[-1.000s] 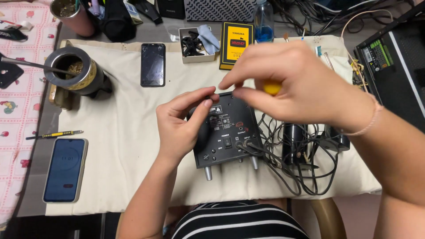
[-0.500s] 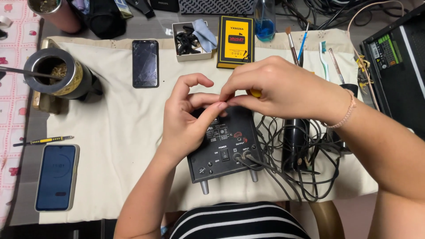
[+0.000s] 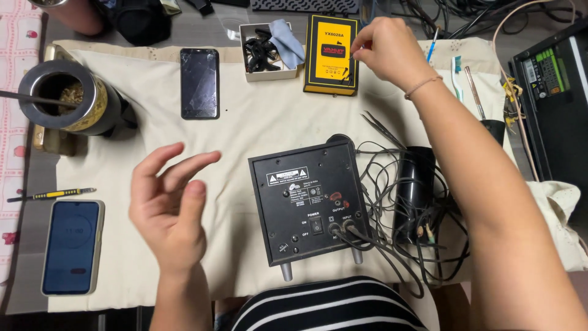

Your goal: The person uses a yellow screwdriver to tighten screws on the back panel of a black electronic device. They then switch to a smaller screwdriver to work on additional screws on the same device while it rests on their lap.

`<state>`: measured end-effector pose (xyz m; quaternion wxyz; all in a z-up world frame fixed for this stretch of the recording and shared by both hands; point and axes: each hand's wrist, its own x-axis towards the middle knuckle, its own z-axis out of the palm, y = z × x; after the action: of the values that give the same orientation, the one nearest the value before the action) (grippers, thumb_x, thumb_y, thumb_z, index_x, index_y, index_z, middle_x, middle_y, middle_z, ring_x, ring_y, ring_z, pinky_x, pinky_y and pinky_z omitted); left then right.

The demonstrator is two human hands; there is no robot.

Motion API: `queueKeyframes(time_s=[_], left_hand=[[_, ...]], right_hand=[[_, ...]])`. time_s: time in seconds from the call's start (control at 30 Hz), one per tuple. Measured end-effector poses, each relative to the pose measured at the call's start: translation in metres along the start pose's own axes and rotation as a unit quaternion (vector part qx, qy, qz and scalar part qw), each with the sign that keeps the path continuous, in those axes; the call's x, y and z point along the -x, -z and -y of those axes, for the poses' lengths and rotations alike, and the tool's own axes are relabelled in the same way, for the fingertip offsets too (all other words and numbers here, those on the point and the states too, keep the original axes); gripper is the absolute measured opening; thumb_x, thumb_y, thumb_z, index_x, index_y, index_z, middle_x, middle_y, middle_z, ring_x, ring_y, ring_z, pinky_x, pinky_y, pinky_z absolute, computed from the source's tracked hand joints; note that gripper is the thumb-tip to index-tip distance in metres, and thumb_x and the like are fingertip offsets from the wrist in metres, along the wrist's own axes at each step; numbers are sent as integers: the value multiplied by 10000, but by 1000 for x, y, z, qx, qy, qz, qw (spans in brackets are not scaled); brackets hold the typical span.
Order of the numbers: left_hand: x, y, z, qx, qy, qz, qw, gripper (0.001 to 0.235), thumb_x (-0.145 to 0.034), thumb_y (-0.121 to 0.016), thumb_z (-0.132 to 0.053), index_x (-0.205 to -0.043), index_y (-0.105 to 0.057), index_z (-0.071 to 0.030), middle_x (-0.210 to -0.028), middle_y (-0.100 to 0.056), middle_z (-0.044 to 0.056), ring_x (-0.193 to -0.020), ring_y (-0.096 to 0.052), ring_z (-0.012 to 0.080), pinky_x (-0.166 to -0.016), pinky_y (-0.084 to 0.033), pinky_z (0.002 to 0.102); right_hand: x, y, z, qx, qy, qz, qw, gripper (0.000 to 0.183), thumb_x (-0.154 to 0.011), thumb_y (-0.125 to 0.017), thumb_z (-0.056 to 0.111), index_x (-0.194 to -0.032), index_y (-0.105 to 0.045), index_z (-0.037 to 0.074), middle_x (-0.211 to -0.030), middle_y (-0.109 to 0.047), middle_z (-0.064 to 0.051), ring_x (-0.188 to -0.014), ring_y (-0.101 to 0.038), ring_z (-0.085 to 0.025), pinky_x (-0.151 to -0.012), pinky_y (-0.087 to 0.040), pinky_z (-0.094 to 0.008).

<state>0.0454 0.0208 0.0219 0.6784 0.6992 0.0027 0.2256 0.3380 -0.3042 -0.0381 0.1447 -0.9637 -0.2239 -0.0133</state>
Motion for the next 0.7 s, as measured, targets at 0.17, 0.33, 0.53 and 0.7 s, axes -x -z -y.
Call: queueKeyframes(time_s=[0.17,0.33,0.53,0.7], left_hand=[[25,47,28,-58,18,-93,994,379,-1053,-561,-225,-1332,-462,10,-1075,-694,292,-1005,-715,301,-999,-529,357],[38,68,42,-73,60,-125,988,360,-1062,-557,-211,-1337,-473,5,-1052,-684,264,-1024,-718,324,-1056,-581,430],[40,55,43,-75,78,-102,989,340,-1045,-585,-227,-1298,-500,-17,-1092,-713,247,-1047,-713,251,-1028,-504,343],[42,30,26,-78,76,-30,994,227,-988,-610,-51,-1193,-597,45,-1136,-697,202,-1129,-721,298,-1069,-579,360]], right_hand=[[-14,-40,-10,-19,-47,33,998,58,-926,-767,95,-910,-823,95,-948,-776,-82,-909,-699,-313,-751,-568,-498],[-14,-43,3,-55,-83,92,991,113,-976,-704,71,-990,-815,50,-1049,-768,-136,-1016,-692,-304,-845,-598,-481],[-12,-35,6,-14,-50,96,994,134,-978,-688,56,-1002,-817,28,-1036,-767,-162,-1001,-693,-336,-831,-588,-497],[6,-9,-3,-36,31,-23,999,179,-1002,-696,100,-1134,-807,51,-955,-770,-104,-850,-683,-300,-857,-495,-449]])
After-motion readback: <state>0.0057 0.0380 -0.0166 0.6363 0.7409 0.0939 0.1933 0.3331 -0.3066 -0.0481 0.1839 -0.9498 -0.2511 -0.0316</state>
